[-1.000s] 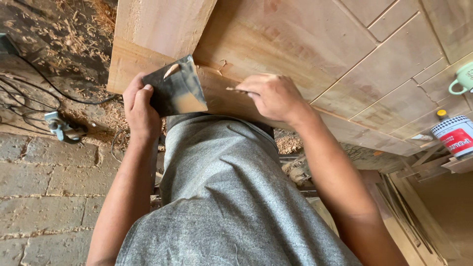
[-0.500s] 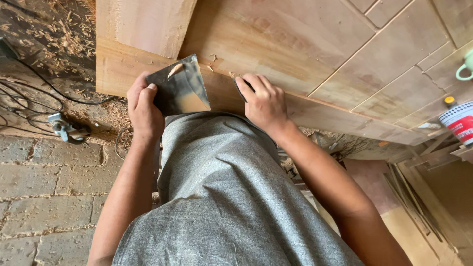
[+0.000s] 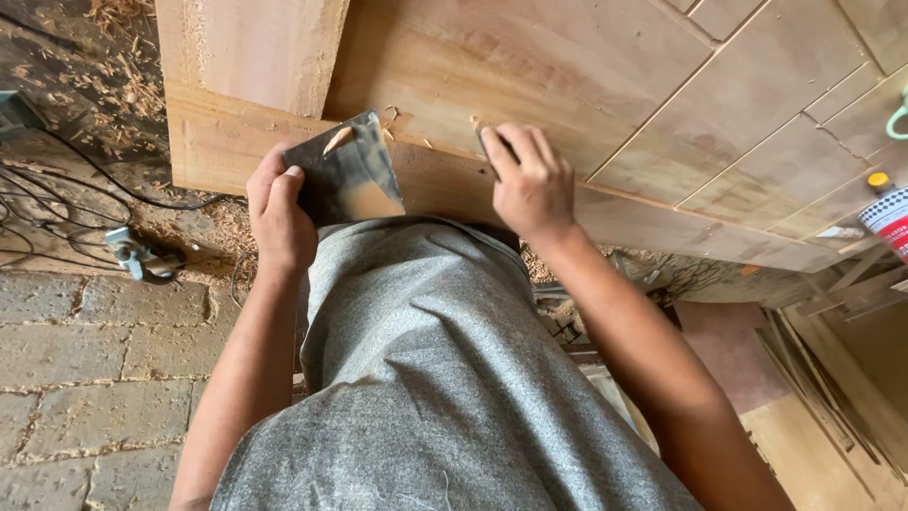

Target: The person applies wood filler into the grooves of a wooden panel using a putty knife and a scraper. They repeatedly scoop filler and press it into the grooves, then scrape off excess material. The person works along the edges and inner sections of the panel, occasionally cleaning the tools.

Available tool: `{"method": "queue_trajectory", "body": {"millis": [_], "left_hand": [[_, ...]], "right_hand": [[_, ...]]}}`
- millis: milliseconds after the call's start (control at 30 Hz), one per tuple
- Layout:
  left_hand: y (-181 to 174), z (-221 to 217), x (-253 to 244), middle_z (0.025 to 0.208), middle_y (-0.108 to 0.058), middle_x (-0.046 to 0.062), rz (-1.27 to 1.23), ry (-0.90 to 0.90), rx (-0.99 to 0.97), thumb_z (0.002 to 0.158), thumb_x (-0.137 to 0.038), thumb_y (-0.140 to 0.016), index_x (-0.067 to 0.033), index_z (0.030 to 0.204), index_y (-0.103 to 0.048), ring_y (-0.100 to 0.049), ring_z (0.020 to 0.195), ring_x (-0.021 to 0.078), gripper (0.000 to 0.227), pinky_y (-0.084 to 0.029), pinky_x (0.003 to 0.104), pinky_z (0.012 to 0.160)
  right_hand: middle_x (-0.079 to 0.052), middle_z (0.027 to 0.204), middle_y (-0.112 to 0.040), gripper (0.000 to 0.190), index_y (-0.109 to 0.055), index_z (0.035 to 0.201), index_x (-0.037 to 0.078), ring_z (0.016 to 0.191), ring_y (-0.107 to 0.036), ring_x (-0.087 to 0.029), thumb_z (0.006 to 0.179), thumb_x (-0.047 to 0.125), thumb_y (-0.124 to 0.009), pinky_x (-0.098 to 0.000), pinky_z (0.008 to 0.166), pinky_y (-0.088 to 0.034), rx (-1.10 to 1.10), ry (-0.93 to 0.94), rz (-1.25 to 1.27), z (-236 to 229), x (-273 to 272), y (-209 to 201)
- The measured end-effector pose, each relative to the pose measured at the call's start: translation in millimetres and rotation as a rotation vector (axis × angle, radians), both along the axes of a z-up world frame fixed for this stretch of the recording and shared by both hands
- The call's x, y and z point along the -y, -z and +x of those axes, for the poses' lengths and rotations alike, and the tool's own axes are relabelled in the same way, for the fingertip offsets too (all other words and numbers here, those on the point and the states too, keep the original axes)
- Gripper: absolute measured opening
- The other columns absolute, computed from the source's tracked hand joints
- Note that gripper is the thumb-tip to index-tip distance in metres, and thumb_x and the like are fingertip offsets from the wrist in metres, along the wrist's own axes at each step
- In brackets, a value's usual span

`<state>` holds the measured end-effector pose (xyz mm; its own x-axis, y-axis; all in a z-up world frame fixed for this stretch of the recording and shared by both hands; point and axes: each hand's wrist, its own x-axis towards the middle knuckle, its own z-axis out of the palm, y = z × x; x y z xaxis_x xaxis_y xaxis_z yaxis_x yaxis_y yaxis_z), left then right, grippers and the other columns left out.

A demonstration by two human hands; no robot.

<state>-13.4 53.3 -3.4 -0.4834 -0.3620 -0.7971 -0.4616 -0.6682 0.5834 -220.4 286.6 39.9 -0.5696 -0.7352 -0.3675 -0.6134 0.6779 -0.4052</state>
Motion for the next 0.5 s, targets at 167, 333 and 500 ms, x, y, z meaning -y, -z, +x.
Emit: {"method": "queue_trajectory", "body": {"millis": [167,333,500], "left_hand": [[-2.2,-6.4,-3.8,0.096,-0.061,0.002,0.031,0.015,-0.022,0.097,-0.009,-0.042,0.0017,0.109,-0.063,-0.054,0.091,0.0116,0.026,-0.046,0.025,0.086],[-8.6,-13.5,-7.3,0.093,-0.062,0.002,0.062,0.081,0.005,0.097,-0.011,-0.042,0.0017,0.107,-0.062,-0.055,0.088,0.0118,0.027,-0.047,0.026,0.083],[-8.2,-19.8,-8.5,0.097,-0.061,0.003,0.029,0.057,-0.056,0.097,-0.010,-0.043,0.0023,0.109,-0.063,-0.055,0.093,0.0117,0.026,-0.046,0.026,0.088]], "right_hand": [[-0.006,0.112,-0.070,0.034,-0.075,0.116,0.007,0.101,-0.070,-0.026,0.085,-0.002,-0.065,-0.0400,0.079,-0.063,0.023,-0.042,-0.005,25.1,-10.4,-1.0],[-0.008,0.113,-0.074,0.042,-0.077,0.114,0.007,0.100,-0.073,-0.025,0.085,-0.012,-0.054,-0.0319,0.070,-0.062,0.302,-0.120,-0.015,-1.5,-23.4,7.6],[-0.005,0.104,-0.077,0.027,-0.080,0.106,0.010,0.089,-0.074,-0.021,0.095,-0.004,-0.059,-0.0339,0.073,-0.062,0.408,-0.067,-0.012,-36.6,-45.6,5.5]]}}
